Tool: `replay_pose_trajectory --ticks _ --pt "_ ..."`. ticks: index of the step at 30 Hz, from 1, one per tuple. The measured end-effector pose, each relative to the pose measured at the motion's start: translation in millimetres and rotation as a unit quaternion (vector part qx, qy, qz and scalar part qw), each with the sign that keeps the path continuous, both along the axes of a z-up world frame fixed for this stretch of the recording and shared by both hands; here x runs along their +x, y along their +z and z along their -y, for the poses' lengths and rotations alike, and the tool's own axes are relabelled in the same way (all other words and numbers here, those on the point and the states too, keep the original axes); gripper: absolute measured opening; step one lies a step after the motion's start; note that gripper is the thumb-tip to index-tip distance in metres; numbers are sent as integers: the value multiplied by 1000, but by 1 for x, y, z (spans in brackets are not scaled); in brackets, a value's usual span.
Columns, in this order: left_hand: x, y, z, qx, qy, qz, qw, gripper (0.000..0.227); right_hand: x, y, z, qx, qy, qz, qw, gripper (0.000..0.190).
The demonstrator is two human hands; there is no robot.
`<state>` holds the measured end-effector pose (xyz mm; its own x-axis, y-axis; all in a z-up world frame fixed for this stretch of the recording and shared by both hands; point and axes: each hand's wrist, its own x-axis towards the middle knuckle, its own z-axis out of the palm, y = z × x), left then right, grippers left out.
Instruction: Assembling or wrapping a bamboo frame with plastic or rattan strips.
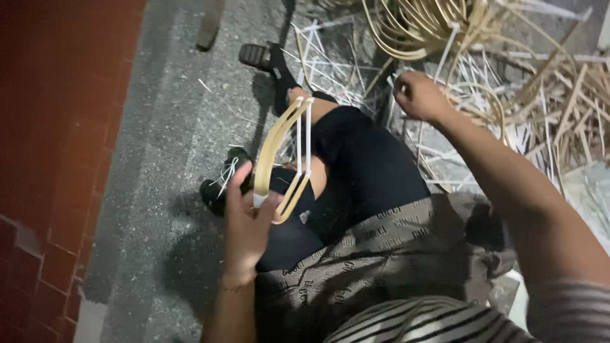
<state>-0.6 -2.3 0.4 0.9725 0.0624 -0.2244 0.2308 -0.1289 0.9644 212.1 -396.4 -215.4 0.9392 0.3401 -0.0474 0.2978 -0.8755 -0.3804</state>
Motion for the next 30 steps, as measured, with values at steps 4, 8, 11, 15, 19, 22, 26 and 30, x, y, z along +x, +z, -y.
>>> replay_pose_trajectory --ticks 4,8,11,15,19,22,26,30 --pt "-6 -24 6 29 -28 61 997 25 -64 115 -54 536 -42 -214 815 10" --pt "4 21 49 24 -52 147 987 22 -111 174 -84 541 54 -239 804 11" --pt "6 24 62 22 -21 182 983 17 -133 206 -102 535 83 -274 795 12" --pt "8 34 69 73 -8 215 974 16 -151 221 -110 468 101 -268 836 16" --pt "11 29 52 92 -6 269 959 9 -162 240 -98 322 96 -205 919 19" --pt "22 44 4 -53 70 125 988 12 -157 235 -53 260 11 -209 943 18" --pt "21 33 -14 -93 84 148 981 11 -169 254 -39 168 -178 -165 955 21" --pt "14 21 25 -117 113 154 975 13 -198 215 -69 249 -3 47 967 18"
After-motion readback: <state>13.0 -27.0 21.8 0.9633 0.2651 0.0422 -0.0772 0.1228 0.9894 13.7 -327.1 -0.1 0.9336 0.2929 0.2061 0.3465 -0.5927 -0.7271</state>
